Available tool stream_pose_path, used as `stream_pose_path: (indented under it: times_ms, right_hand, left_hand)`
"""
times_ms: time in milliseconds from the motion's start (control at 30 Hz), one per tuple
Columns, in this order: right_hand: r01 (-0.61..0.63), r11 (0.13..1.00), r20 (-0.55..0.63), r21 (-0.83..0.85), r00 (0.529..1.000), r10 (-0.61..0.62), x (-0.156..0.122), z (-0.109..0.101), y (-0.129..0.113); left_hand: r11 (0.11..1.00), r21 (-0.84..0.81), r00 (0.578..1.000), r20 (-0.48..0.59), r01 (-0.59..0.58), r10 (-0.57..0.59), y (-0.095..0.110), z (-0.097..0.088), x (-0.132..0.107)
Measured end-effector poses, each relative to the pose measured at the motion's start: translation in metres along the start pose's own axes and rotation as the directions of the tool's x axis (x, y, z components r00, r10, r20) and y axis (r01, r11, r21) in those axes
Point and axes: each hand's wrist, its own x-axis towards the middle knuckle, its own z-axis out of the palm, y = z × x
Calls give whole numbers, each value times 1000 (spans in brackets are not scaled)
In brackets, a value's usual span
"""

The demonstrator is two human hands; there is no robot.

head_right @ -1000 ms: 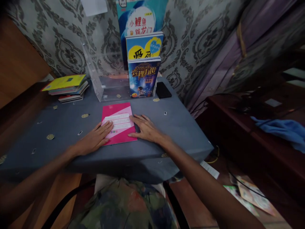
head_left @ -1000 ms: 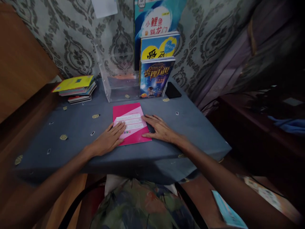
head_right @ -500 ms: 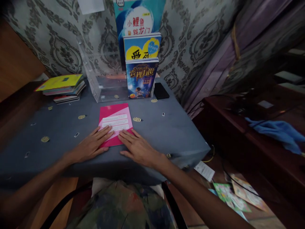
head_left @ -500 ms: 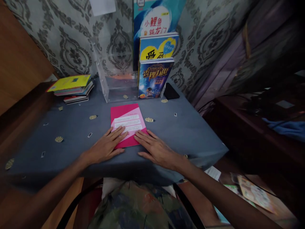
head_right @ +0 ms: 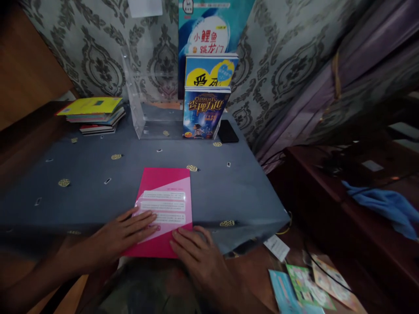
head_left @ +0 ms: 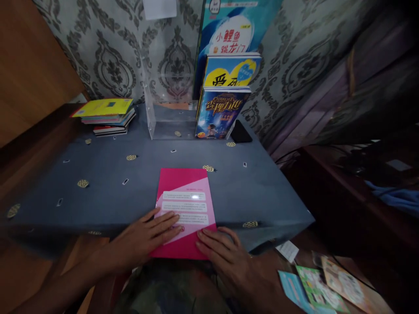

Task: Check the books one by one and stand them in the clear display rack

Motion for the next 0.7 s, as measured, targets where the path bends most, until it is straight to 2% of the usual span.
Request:
stream_pose_path:
  times_ms: [100,233,300,367,433,467,567,600,700]
  right_hand:
    - [22,998,-50,54,999,-20,1,-4,14]
    - [-27,992,-165,124,985,47,16,-16,44]
    - [-95,979,-213,181,968,133,32,-24,59]
    - [-164,942,-201,291,953,228,53,-31,73]
    - [-230,886,-207,403,920,333,76,-33,87]
    - [-259,851,-215,458,896,388,88,-32,93]
    - [-304,739,-209,602,833,513,118,-24,107]
    - [-292,712,-212,638,823,527,126,-21,110]
    - [-246,672,-231,698,812,537,142,-16,114]
  left_hand:
    - [994,-103,999,-32,-45,42,-4,-15,1]
    - [943,-318,982,-184,-102,44,-9,-47,13]
    - [885,-451,964,-266,-115,-10,-10,-65,22]
    - [822,-567,932,-327,-61,-156,-15,-79,34]
    - [772,-635,858,-379,33,-348,-25,-82,48]
    - [759,-647,802,-415,71,-429,-34,-79,56]
    - [775,-615,632,-545,146,-551,-65,-60,78]
    - [774,-612,603,-561,160,-568,-75,-54,84]
    - [756,-636,584,-557,158,-591,-98,-42,95]
